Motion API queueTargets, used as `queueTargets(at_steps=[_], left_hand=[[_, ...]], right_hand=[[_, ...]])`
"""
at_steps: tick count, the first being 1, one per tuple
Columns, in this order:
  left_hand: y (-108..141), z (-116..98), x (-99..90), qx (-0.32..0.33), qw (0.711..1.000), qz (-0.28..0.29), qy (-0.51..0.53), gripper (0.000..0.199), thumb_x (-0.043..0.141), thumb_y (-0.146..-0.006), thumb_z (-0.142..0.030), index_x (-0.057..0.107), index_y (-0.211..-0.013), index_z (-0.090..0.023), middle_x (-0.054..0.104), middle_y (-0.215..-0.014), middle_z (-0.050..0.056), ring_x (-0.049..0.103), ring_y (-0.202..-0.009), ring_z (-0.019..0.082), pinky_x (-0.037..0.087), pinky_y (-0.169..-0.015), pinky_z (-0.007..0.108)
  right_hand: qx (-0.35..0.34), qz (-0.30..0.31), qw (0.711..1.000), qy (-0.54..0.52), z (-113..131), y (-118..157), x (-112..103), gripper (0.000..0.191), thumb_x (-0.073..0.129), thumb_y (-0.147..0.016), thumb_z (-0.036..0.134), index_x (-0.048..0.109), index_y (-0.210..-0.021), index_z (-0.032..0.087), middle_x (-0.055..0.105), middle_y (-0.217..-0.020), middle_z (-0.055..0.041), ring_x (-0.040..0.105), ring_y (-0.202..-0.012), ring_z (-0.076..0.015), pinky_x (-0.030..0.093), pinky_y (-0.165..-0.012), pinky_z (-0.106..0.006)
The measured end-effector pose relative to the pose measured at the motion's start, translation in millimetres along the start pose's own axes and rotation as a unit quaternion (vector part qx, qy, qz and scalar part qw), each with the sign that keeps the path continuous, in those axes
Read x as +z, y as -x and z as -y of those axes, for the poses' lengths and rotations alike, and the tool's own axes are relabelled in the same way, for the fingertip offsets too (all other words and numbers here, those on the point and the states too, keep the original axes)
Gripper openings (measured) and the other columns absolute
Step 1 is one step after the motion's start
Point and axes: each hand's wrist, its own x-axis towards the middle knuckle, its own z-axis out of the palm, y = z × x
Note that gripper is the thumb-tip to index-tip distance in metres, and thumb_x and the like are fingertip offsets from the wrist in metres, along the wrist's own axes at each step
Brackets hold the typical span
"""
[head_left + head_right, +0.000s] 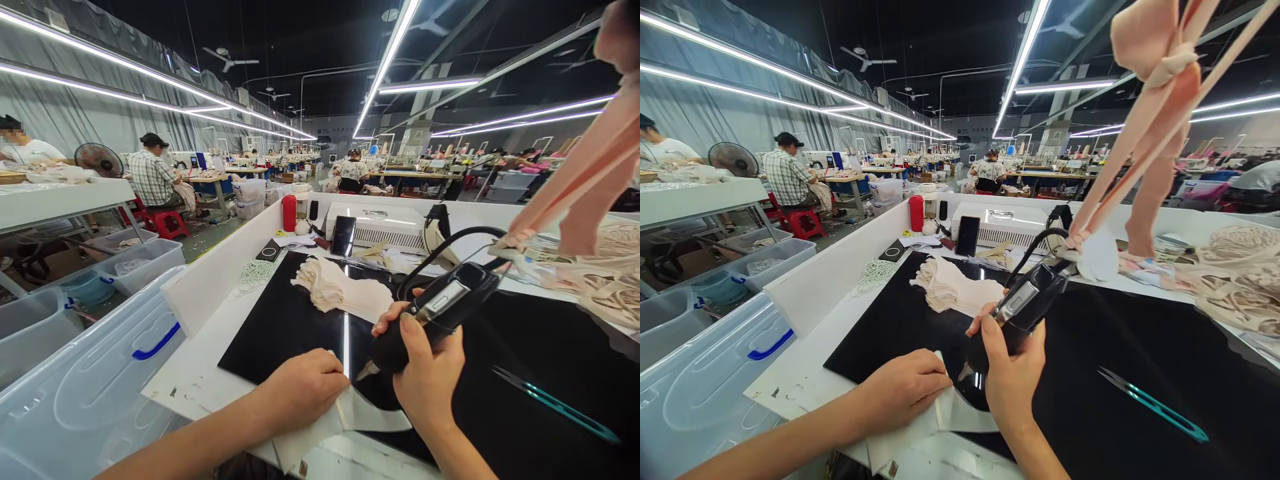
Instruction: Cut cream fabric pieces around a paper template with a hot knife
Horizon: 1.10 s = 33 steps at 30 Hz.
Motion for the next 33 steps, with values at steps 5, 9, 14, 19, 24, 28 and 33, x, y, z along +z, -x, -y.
queueTargets(at_steps=[5,9,14,19,24,28,33], left_hand=[[8,5,3.0,0.006,0.999,-0.012,0.048,0.016,0.058,-0.102,-0.011,0.070,-0.111,-0.017,0.069,-0.109,0.006,0.066,-0.102,0.021,0.055,-0.091,0.030],[13,6,3.0,0.011,0.996,-0.031,0.078,0.018,0.056,-0.104,-0.013,0.070,-0.114,-0.017,0.070,-0.112,0.006,0.066,-0.104,0.020,0.055,-0.093,0.029],[13,5,1.8,0.016,0.995,-0.037,0.088,0.020,0.056,-0.103,-0.012,0.070,-0.117,-0.016,0.070,-0.113,0.007,0.067,-0.105,0.020,0.055,-0.094,0.028],[13,5,3.6,0.024,0.996,-0.041,0.078,0.020,0.056,-0.102,-0.010,0.069,-0.117,-0.015,0.070,-0.114,0.008,0.067,-0.104,0.021,0.055,-0.094,0.029],[14,5,4.2,0.025,0.996,-0.045,0.069,0.020,0.055,-0.104,-0.012,0.070,-0.117,-0.016,0.070,-0.114,0.008,0.067,-0.102,0.020,0.056,-0.092,0.028],[15,5,3.5,0.019,0.997,-0.044,0.064,0.021,0.056,-0.104,-0.013,0.071,-0.117,-0.019,0.069,-0.114,0.006,0.067,-0.102,0.019,0.056,-0.092,0.028],[15,5,2.3,0.021,0.997,-0.045,0.058,0.021,0.057,-0.102,-0.011,0.071,-0.115,-0.019,0.069,-0.114,0.006,0.066,-0.100,0.019,0.057,-0.089,0.028]], right_hand=[[0.003,0.006,1.000,0.000,-2,2,2,0.036,0.078,-0.091,0.037,0.058,-0.119,0.027,0.064,-0.084,0.0024,0.061,-0.063,-0.0159,0.053,-0.065,-0.033],[0.007,0.010,1.000,0.000,-4,4,5,0.030,0.078,-0.092,0.038,0.059,-0.113,0.027,0.064,-0.084,0.0021,0.061,-0.065,-0.0159,0.053,-0.065,-0.033],[0.009,0.021,1.000,-0.003,-5,6,7,0.031,0.077,-0.093,0.039,0.058,-0.114,0.027,0.064,-0.084,0.0024,0.060,-0.066,-0.0158,0.053,-0.066,-0.033],[0.009,0.020,1.000,-0.002,-7,7,9,0.032,0.077,-0.093,0.039,0.058,-0.115,0.028,0.064,-0.084,0.0025,0.060,-0.065,-0.0155,0.053,-0.065,-0.033],[0.009,0.014,1.000,0.010,-9,10,9,0.025,0.077,-0.092,0.036,0.058,-0.105,0.026,0.065,-0.084,0.0020,0.061,-0.065,-0.0153,0.054,-0.065,-0.033],[0.018,0.010,1.000,0.011,-4,9,6,0.029,0.077,-0.092,0.036,0.058,-0.111,0.026,0.065,-0.084,0.0022,0.062,-0.065,-0.0158,0.054,-0.066,-0.033],[0.012,0.004,1.000,0.002,2,11,2,0.033,0.077,-0.092,0.035,0.057,-0.117,0.027,0.065,-0.081,0.0031,0.061,-0.064,-0.0161,0.054,-0.067,-0.034]])
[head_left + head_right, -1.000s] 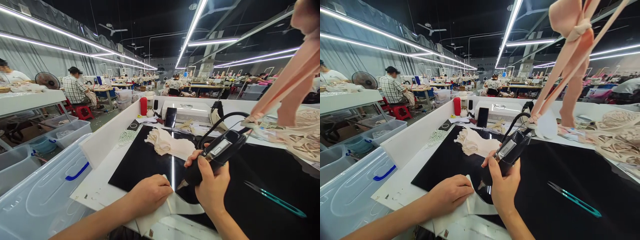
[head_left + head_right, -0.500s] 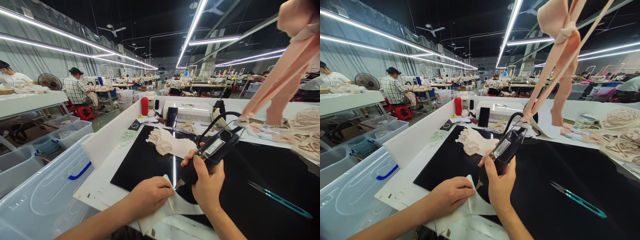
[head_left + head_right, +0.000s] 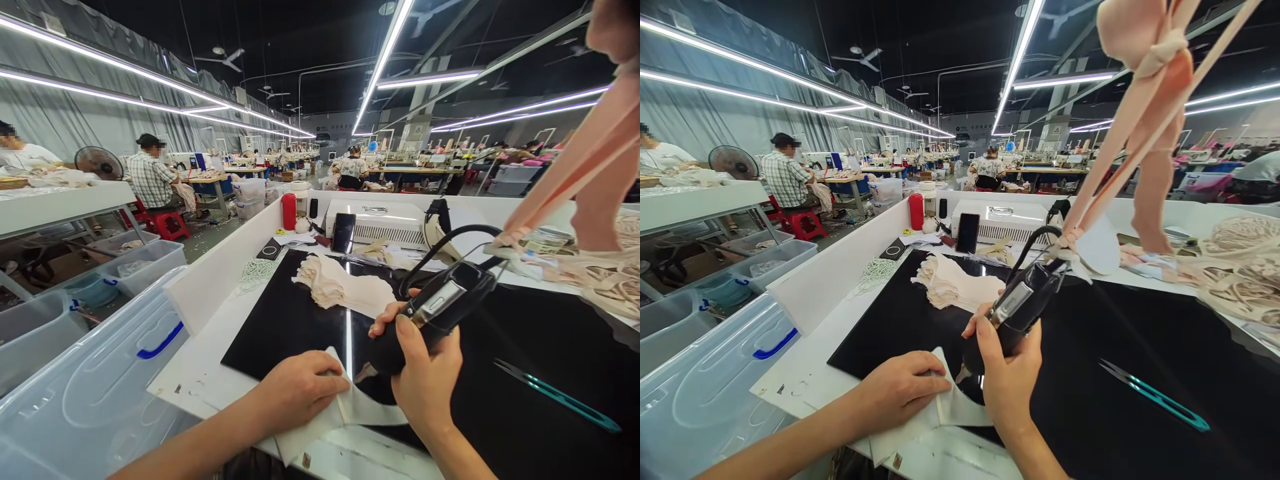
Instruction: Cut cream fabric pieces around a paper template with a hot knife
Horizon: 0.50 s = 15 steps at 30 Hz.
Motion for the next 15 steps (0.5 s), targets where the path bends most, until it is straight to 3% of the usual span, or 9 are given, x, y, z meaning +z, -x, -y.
queueTargets(at_steps=[8,12,15], left_hand=[[-1,0,-2.7,-0.010,1.000,0.011,-0.002,0.021,0.054,-0.105,-0.014,0.071,-0.117,-0.020,0.069,-0.114,0.007,0.066,-0.102,0.019,0.056,-0.091,0.028],[-1,0,-5.8,0.001,1.000,0.019,-0.008,0.020,0.053,-0.106,-0.015,0.069,-0.118,-0.018,0.069,-0.116,0.007,0.066,-0.105,0.020,0.057,-0.093,0.030],[-4,-7,-6.8,0.006,0.999,-0.008,-0.031,0.022,0.048,-0.109,-0.018,0.068,-0.118,-0.016,0.069,-0.113,0.009,0.065,-0.109,0.021,0.057,-0.097,0.033]], right_hand=[[0.012,0.002,1.000,0.009,0,2,1,0.027,0.078,-0.091,0.037,0.058,-0.104,0.025,0.065,-0.083,0.0018,0.062,-0.065,-0.0160,0.054,-0.065,-0.033],[0.002,-0.010,1.000,0.006,10,-2,-7,0.034,0.079,-0.089,0.038,0.058,-0.113,0.026,0.065,-0.081,0.0023,0.061,-0.064,-0.0168,0.054,-0.065,-0.034],[-0.001,-0.024,1.000,0.010,18,-3,-17,0.039,0.081,-0.087,0.039,0.059,-0.116,0.025,0.065,-0.083,0.0013,0.061,-0.065,-0.0171,0.053,-0.064,-0.034]])
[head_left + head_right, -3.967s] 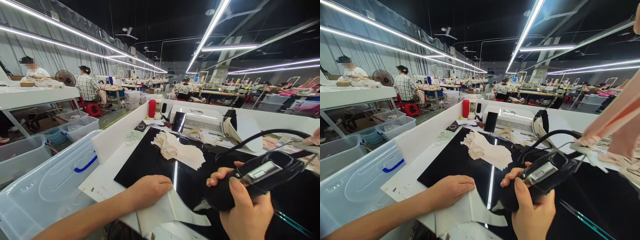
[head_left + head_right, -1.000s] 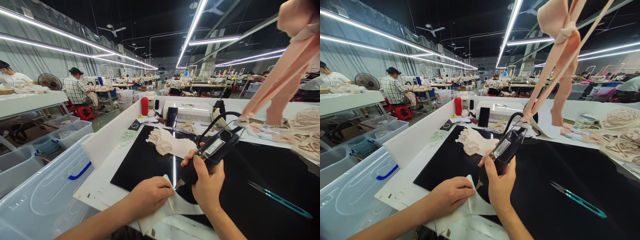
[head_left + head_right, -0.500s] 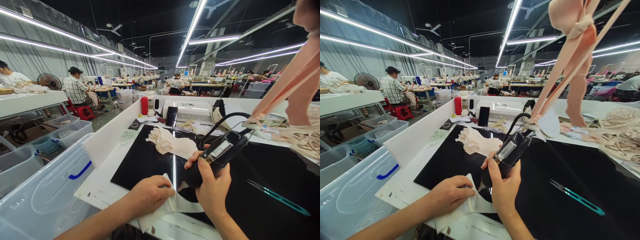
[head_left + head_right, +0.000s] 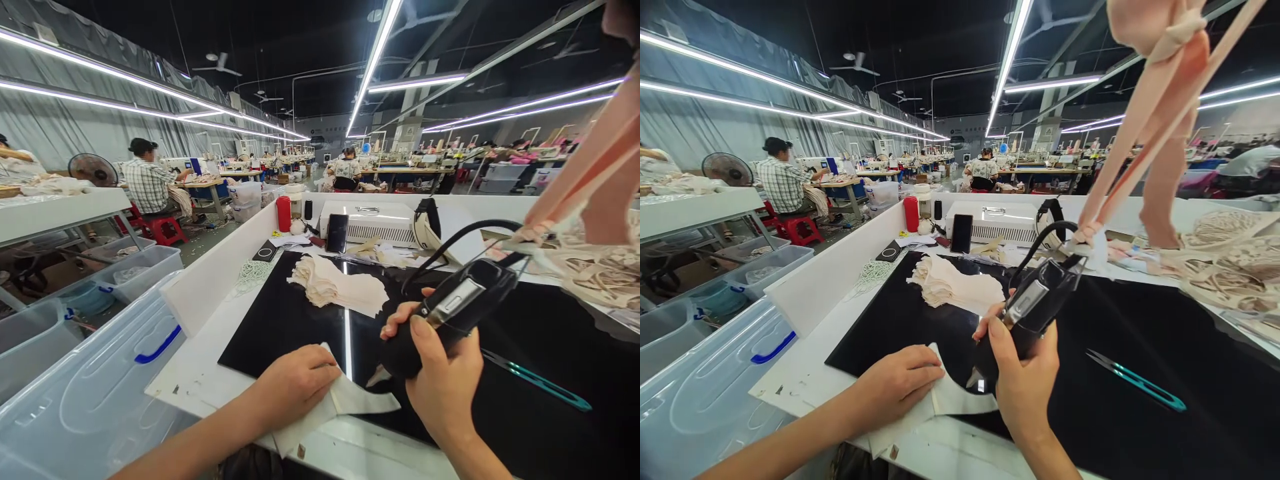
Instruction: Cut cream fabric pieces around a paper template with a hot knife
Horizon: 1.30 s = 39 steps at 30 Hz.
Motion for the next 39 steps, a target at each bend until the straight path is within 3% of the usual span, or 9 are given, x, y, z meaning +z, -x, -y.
queueTargets(at_steps=[5,11,17,31,39], left_hand=[[-8,-20,8.7,0.010,0.999,-0.047,-0.019,0.022,0.048,-0.107,-0.015,0.068,-0.115,-0.013,0.069,-0.106,0.010,0.065,-0.099,0.022,0.059,-0.092,0.035],[-14,-34,26.2,-0.027,0.999,-0.038,-0.025,0.020,0.050,-0.104,-0.011,0.068,-0.110,-0.015,0.067,-0.098,0.008,0.065,-0.091,0.022,0.059,-0.083,0.033],[-6,-33,26.2,-0.029,0.999,-0.018,-0.023,0.021,0.051,-0.100,-0.007,0.068,-0.109,-0.016,0.066,-0.101,0.008,0.064,-0.093,0.023,0.059,-0.081,0.033],[1,-32,27.3,-0.012,0.999,-0.032,-0.011,0.028,0.046,-0.099,-0.005,0.065,-0.116,-0.017,0.066,-0.104,0.009,0.064,-0.093,0.023,0.058,-0.082,0.033],[-1,-33,26.9,-0.007,0.999,-0.038,-0.028,0.030,0.046,-0.097,-0.003,0.064,-0.116,-0.016,0.066,-0.102,0.009,0.063,-0.092,0.023,0.059,-0.082,0.032]], right_hand=[[-0.006,-0.006,1.000,0.018,4,2,-16,0.041,0.082,-0.087,0.040,0.060,-0.117,0.026,0.064,-0.083,0.0014,0.061,-0.064,-0.0171,0.053,-0.064,-0.034],[-0.012,-0.010,0.999,0.043,3,5,-23,0.042,0.081,-0.088,0.041,0.059,-0.120,0.027,0.066,-0.084,0.0017,0.062,-0.064,-0.0175,0.053,-0.065,-0.034],[-0.005,-0.005,0.999,0.038,4,7,-25,0.041,0.082,-0.088,0.043,0.059,-0.117,0.027,0.066,-0.085,0.0015,0.062,-0.063,-0.0170,0.053,-0.064,-0.033],[-0.005,0.008,1.000,0.001,0,7,-4,0.034,0.079,-0.089,0.041,0.058,-0.111,0.026,0.067,-0.083,0.0021,0.061,-0.063,-0.0162,0.053,-0.065,-0.033],[-0.007,0.016,1.000,0.013,-3,9,-3,0.031,0.078,-0.091,0.038,0.058,-0.112,0.026,0.067,-0.081,0.0028,0.062,-0.062,-0.0156,0.052,-0.064,-0.032]])
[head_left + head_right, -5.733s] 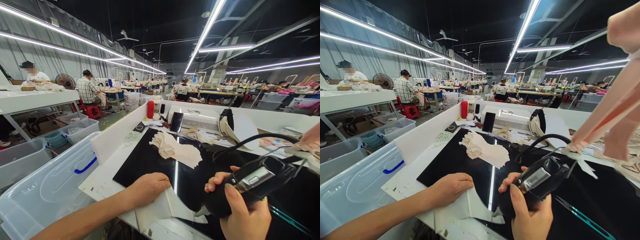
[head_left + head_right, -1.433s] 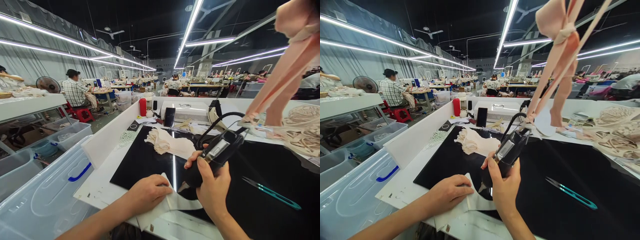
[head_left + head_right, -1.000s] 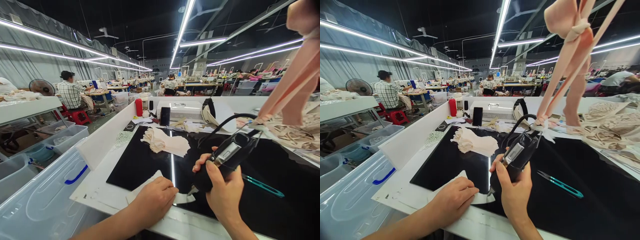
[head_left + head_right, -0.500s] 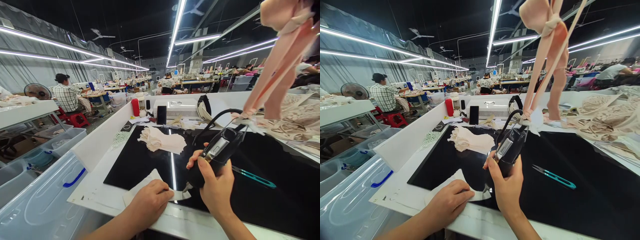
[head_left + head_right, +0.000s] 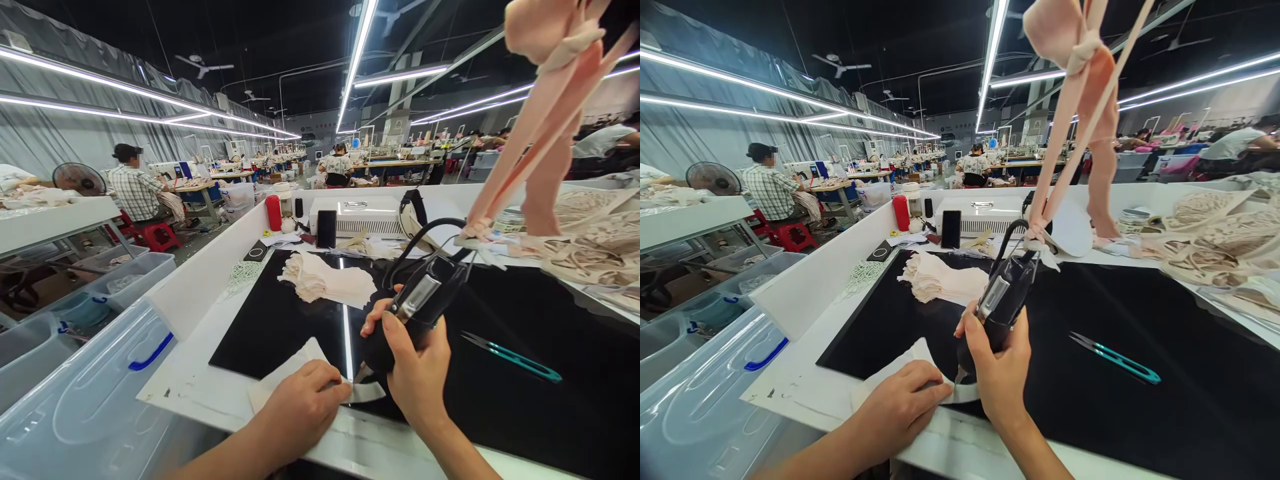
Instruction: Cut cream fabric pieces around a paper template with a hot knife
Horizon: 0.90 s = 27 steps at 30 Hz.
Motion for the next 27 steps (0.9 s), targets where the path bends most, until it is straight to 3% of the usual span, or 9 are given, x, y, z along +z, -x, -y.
queueTargets(at_steps=[6,27], left_hand=[[3,-1,1.4,-0.010,1.000,-0.006,-0.022,0.034,0.049,-0.091,-0.001,0.065,-0.116,-0.017,0.064,-0.108,0.011,0.062,-0.095,0.024,0.060,-0.084,0.036],[3,-4,2.5,-0.030,0.999,-0.004,-0.017,0.033,0.053,-0.092,-0.002,0.066,-0.118,-0.017,0.062,-0.111,0.012,0.060,-0.098,0.025,0.060,-0.086,0.037]], right_hand=[[0.014,-0.003,1.000,-0.026,0,-2,5,0.033,0.079,-0.090,0.038,0.058,-0.113,0.027,0.067,-0.082,0.0024,0.061,-0.063,-0.0157,0.054,-0.064,-0.032],[0.020,0.011,0.999,-0.022,-10,1,14,0.030,0.078,-0.090,0.038,0.058,-0.109,0.027,0.066,-0.083,0.0031,0.062,-0.063,-0.0160,0.054,-0.065,-0.033]])
